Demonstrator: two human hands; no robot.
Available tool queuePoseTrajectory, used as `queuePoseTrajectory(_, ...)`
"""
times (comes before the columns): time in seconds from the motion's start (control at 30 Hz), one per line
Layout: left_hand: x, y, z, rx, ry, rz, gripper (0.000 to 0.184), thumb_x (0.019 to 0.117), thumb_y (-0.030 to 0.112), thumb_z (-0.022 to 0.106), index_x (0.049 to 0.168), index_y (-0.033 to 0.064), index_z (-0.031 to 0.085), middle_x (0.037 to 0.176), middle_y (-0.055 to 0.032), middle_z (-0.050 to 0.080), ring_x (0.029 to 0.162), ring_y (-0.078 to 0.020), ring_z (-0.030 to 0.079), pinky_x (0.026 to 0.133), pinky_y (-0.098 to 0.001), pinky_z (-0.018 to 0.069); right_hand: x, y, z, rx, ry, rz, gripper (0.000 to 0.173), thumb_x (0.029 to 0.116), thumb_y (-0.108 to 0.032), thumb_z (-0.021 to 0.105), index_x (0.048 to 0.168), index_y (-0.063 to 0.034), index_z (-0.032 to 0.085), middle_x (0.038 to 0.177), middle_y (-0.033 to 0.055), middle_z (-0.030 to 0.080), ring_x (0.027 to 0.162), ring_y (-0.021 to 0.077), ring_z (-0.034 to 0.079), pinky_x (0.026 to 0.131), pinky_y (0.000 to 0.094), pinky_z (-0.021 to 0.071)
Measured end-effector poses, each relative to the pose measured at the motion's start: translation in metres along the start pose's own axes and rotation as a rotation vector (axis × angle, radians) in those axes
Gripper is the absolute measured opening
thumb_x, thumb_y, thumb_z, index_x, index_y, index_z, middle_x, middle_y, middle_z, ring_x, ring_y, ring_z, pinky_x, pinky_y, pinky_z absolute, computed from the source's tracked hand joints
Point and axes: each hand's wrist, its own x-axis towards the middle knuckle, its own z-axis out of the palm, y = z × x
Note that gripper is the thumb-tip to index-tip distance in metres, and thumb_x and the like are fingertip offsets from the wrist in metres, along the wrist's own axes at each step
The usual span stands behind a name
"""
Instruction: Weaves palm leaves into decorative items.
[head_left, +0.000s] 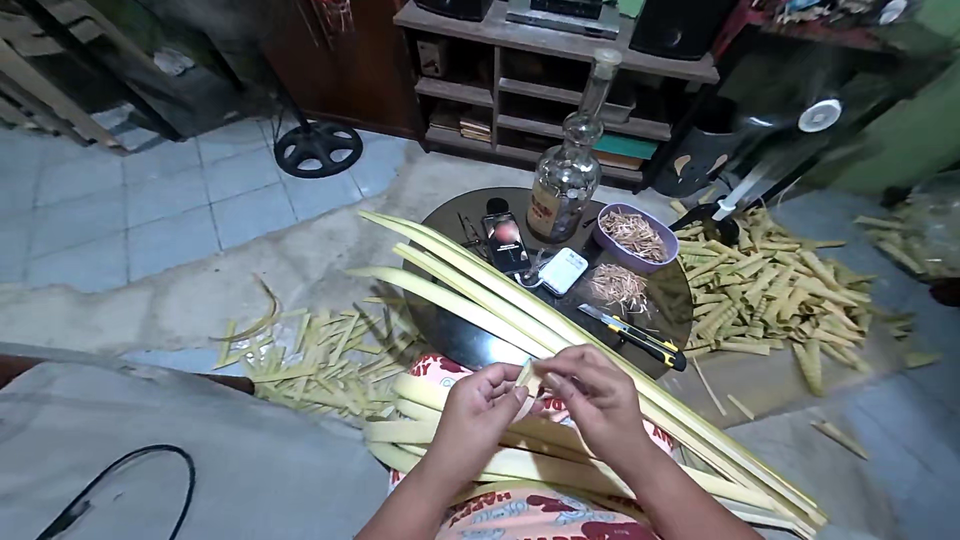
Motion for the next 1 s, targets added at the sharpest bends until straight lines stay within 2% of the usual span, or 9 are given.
queuePoseTrajectory(0.07, 0.000, 0.001, 0.003, 0.018, -0.006, 0.022, 0.020, 0.1027, 0.007, 0.055, 0.118, -0.0013, 0.066, 0.102, -0.0104, 0.073, 0.091, -0.0236, 0.073, 0.081, -0.0418, 0.0640, 0.008, -0.001, -0.002, 0.110, -0.011, 0.127, 0.024, 0.0999, -0.018, 0.064, 0.120, -0.0111, 0.075, 0.106, 0.0028, 0.067, 0.089, 0.0101, 0.065, 0.078, 0.0254, 0.0588)
queuePoseTrajectory(0.23, -0.001, -0.005, 0.007, 0.023, -0.073, -0.046, 0.020, 0.1038, 0.013, 0.055, 0.113, 0.0007, 0.067, 0.095, -0.0096, 0.075, 0.082, -0.0228, 0.074, 0.073, -0.0398, 0.0647, 0.005, 0.010, 0.009, 0.350, 0.000, 0.218, 0.019, 0.1007, -0.014, 0.061, 0.110, -0.0025, 0.072, 0.101, 0.0058, 0.066, 0.084, 0.0124, 0.064, 0.072, 0.0275, 0.0571)
queuePoseTrajectory(0.37, -0.007, -0.002, 0.003, -0.508, -0.164, -0.304, 0.020, 0.1004, 0.014, 0.055, 0.108, -0.0011, 0.066, 0.093, -0.0138, 0.070, 0.071, -0.0173, 0.067, 0.061, -0.0321, 0.0581, 0.001, 0.013, 0.010, 0.816, -0.153, 0.344, 0.021, 0.1046, -0.016, 0.052, 0.112, -0.0008, 0.065, 0.093, 0.0064, 0.066, 0.076, 0.0092, 0.064, 0.069, 0.0267, 0.0571)
queuePoseTrajectory(0.5, -0.011, -0.003, 0.000, -0.801, -0.316, -0.399, 0.026, 0.1031, 0.020, 0.051, 0.115, 0.0014, 0.065, 0.094, -0.0098, 0.068, 0.076, -0.0165, 0.067, 0.068, -0.0339, 0.0590, 0.001, 0.018, -0.001, 1.045, -0.316, 0.385, 0.019, 0.1007, -0.025, 0.056, 0.104, -0.0078, 0.063, 0.094, 0.0037, 0.064, 0.081, 0.0102, 0.064, 0.072, 0.0278, 0.0566)
queuePoseTrajectory(0.63, -0.005, -0.003, 0.003, -0.436, -0.107, -0.215, 0.021, 0.1022, 0.013, 0.053, 0.107, -0.0035, 0.065, 0.093, -0.0183, 0.072, 0.081, -0.0258, 0.073, 0.071, -0.0414, 0.0630, 0.010, 0.016, 0.001, 0.616, -0.222, 0.276, 0.023, 0.1009, -0.018, 0.061, 0.117, -0.0022, 0.065, 0.095, 0.0058, 0.066, 0.078, 0.0112, 0.065, 0.070, 0.0291, 0.0584)
queuePoseTrajectory(0.77, 0.005, -0.006, -0.002, -0.003, 0.290, -0.057, 0.016, 0.0929, 0.016, 0.074, 0.092, 0.0011, 0.070, 0.081, -0.0109, 0.073, 0.071, -0.0223, 0.072, 0.067, -0.0392, 0.0629, 0.007, 0.015, 0.015, -0.140, 0.025, -0.174, 0.020, 0.0976, -0.011, 0.066, 0.114, -0.0109, 0.077, 0.109, -0.0017, 0.075, 0.103, 0.0097, 0.069, 0.095, 0.0302, 0.0582)
queuePoseTrajectory(0.83, 0.006, -0.008, 0.004, 0.110, 0.362, 0.062, 0.013, 0.0987, 0.012, 0.065, 0.106, 0.0028, 0.070, 0.093, -0.0065, 0.074, 0.083, -0.0172, 0.071, 0.074, -0.0353, 0.0611, 0.003, 0.024, 0.030, -0.325, 0.069, -0.322, 0.023, 0.0969, -0.008, 0.065, 0.116, -0.0132, 0.076, 0.117, -0.0004, 0.074, 0.112, 0.0131, 0.068, 0.102, 0.0332, 0.0559)
queuePoseTrajectory(0.93, 0.006, -0.021, 0.013, 0.269, 0.251, 0.253, 0.035, 0.1067, 0.007, 0.043, 0.137, -0.0033, 0.058, 0.138, -0.0099, 0.063, 0.125, -0.0174, 0.062, 0.107, -0.0353, 0.0520, 0.001, 0.025, 0.038, -0.254, 0.095, -0.205, 0.026, 0.0982, -0.009, 0.063, 0.121, -0.0113, 0.075, 0.127, 0.0021, 0.071, 0.120, 0.0146, 0.066, 0.106, 0.0328, 0.0538)
queuePoseTrajectory(1.0, 0.008, -0.027, 0.017, 0.323, 0.190, 0.359, 0.036, 0.1022, 0.000, 0.044, 0.132, -0.0034, 0.063, 0.147, -0.0139, 0.056, 0.136, -0.0232, 0.055, 0.114, -0.0378, 0.0471, 0.003, 0.014, 0.032, 0.063, 0.181, -0.030, 0.020, 0.0922, -0.011, 0.073, 0.112, -0.0066, 0.076, 0.116, 0.0044, 0.074, 0.107, 0.0173, 0.071, 0.094, 0.0340, 0.0619)
